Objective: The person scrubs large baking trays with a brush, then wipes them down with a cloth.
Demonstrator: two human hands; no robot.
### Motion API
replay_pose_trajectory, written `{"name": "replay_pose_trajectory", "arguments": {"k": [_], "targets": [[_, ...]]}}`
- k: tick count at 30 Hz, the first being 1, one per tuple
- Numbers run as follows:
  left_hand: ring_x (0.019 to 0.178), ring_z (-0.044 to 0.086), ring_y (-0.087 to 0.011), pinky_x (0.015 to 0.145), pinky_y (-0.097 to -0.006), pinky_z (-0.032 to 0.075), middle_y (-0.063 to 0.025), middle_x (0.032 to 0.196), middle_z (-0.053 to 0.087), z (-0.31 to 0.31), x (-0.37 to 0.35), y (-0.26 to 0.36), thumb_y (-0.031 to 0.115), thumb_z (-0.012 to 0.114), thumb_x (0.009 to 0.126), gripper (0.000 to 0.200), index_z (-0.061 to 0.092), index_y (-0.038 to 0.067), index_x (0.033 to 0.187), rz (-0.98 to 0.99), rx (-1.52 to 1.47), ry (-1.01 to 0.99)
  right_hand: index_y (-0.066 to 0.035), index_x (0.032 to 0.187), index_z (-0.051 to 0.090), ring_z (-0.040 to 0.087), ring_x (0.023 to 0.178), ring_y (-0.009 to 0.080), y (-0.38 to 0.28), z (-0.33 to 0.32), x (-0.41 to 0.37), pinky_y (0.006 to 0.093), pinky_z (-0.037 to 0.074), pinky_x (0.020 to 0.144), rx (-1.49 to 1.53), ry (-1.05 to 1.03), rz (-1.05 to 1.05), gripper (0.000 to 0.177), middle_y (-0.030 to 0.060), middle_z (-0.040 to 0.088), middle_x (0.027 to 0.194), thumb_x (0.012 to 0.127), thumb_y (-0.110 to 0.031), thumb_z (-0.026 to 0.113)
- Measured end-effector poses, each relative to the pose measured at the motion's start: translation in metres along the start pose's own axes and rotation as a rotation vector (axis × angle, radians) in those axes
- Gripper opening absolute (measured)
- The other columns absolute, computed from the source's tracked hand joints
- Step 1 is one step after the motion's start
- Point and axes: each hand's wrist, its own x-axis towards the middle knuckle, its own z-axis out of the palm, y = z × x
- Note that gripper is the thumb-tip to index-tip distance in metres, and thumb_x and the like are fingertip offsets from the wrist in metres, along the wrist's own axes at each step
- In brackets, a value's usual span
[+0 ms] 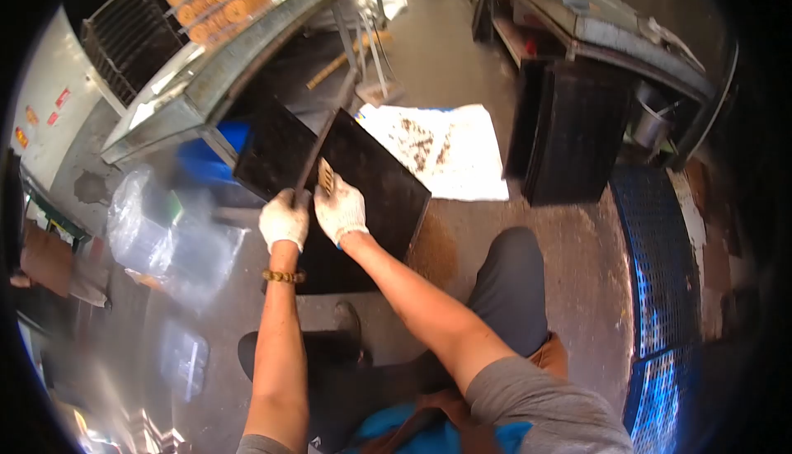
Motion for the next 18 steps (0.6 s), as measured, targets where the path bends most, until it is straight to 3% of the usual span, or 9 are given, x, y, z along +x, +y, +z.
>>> {"name": "replay_pose_trajectory", "arguments": {"k": [3, 7, 9, 13, 14, 15, 17, 18], "targets": [[0.09, 0.068, -0.043, 0.076, -0.0512, 0.054, -0.0206, 0.09, 0.072, -0.005, 0.003, -0.018, 0.052, 0.059, 0.095, 0.041, 0.073, 0.013, 0.102, 0.036, 0.127, -0.016, 0.003, 0.105, 0.066, 0.068, 0.092, 0.0439, -0.006, -0.009, 0.007, 0.0486, 0.057, 0.079, -0.032, -0.075, 0.011, 0.029, 0.0283, 0.07, 0.092, 0.09, -0.022, 0.064], [0.08, 0.069, -0.041, 0.071, -0.0483, 0.054, -0.0173, 0.087, 0.073, 0.0, 0.013, -0.052, 0.044, 0.066, 0.094, 0.033, 0.074, 0.012, 0.102, 0.099, 0.109, 0.089, 0.003, 0.105, 0.068, 0.068, 0.098, 0.0414, 0.022, 0.006, 0.012, 0.0454, 0.057, 0.083, 0.236, -0.016, 0.157, 0.026, 0.0283, 0.07, 0.097, 0.089, -0.017, 0.065], [0.076, 0.07, -0.0377, 0.069, -0.045, 0.055, -0.0153, 0.085, 0.073, 0.015, 0.021, -0.082, 0.039, 0.067, 0.093, 0.027, 0.076, 0.013, 0.097, 0.197, 0.2, 0.208, 0.002, 0.104, 0.069, 0.07, 0.099, 0.0393, 0.055, 0.02, 0.009, 0.0439, 0.057, 0.085, 0.15, 0.104, 0.107, 0.026, 0.0263, 0.071, 0.098, 0.089, -0.018, 0.064], [0.073, 0.07, -0.0354, 0.067, -0.0435, 0.054, -0.0163, 0.084, 0.073, 0.026, 0.04, -0.107, 0.037, 0.066, 0.094, 0.026, 0.077, 0.012, 0.095, 0.104, 0.28, 0.131, -0.001, 0.1, 0.069, 0.07, 0.099, 0.0338, 0.182, 0.035, -0.002, 0.0388, 0.056, 0.088, -0.366, -0.085, 0.445, 0.027, 0.019, 0.074, 0.1, 0.089, -0.024, 0.059], [0.07, 0.07, -0.0363, 0.064, -0.0422, 0.054, -0.0172, 0.082, 0.073, 0.032, 0.045, -0.121, 0.038, 0.066, 0.095, 0.028, 0.077, 0.012, 0.093, 0.172, 0.291, 0.16, -0.002, 0.099, 0.069, 0.07, 0.1, 0.0334, 0.223, 0.04, -0.013, 0.0397, 0.055, 0.09, -0.424, -0.123, 0.551, 0.027, 0.0185, 0.074, 0.1, 0.089, -0.024, 0.057], [0.087, 0.072, -0.0331, 0.073, -0.0446, 0.056, -0.0101, 0.091, 0.074, 0.028, 0.048, -0.116, 0.033, 0.055, 0.099, 0.027, 0.07, 0.01, 0.095, 0.029, 0.443, -0.006, -0.004, 0.098, 0.069, 0.07, 0.101, 0.0331, 0.261, 0.041, -0.029, 0.0406, 0.054, 0.091, -0.482, -0.162, 0.657, 0.028, 0.0181, 0.074, 0.101, 0.088, -0.025, 0.056], [0.093, 0.072, -0.0355, 0.084, -0.0407, 0.055, -0.0173, 0.099, 0.075, 0.016, 0.043, -0.092, 0.036, 0.06, 0.098, 0.035, 0.074, 0.005, 0.106, -0.166, 0.175, 0.084, -0.005, 0.101, 0.07, 0.069, 0.105, 0.0351, 0.319, 0.034, -0.07, 0.0434, 0.053, 0.095, -0.41, -0.186, 0.815, 0.032, 0.0191, 0.074, 0.104, 0.087, -0.028, 0.054], [0.095, 0.071, -0.0359, 0.09, -0.0382, 0.052, -0.0234, 0.106, 0.073, 0.014, 0.048, -0.096, 0.04, 0.064, 0.096, 0.045, 0.073, -0.001, 0.113, -0.23, 0.123, 0.024, -0.005, 0.104, 0.072, 0.067, 0.109, 0.0367, 0.343, 0.033, -0.089, 0.0433, 0.051, 0.098, -0.442, -0.171, 0.928, 0.036, 0.0203, 0.073, 0.108, 0.086, -0.03, 0.054]]}}
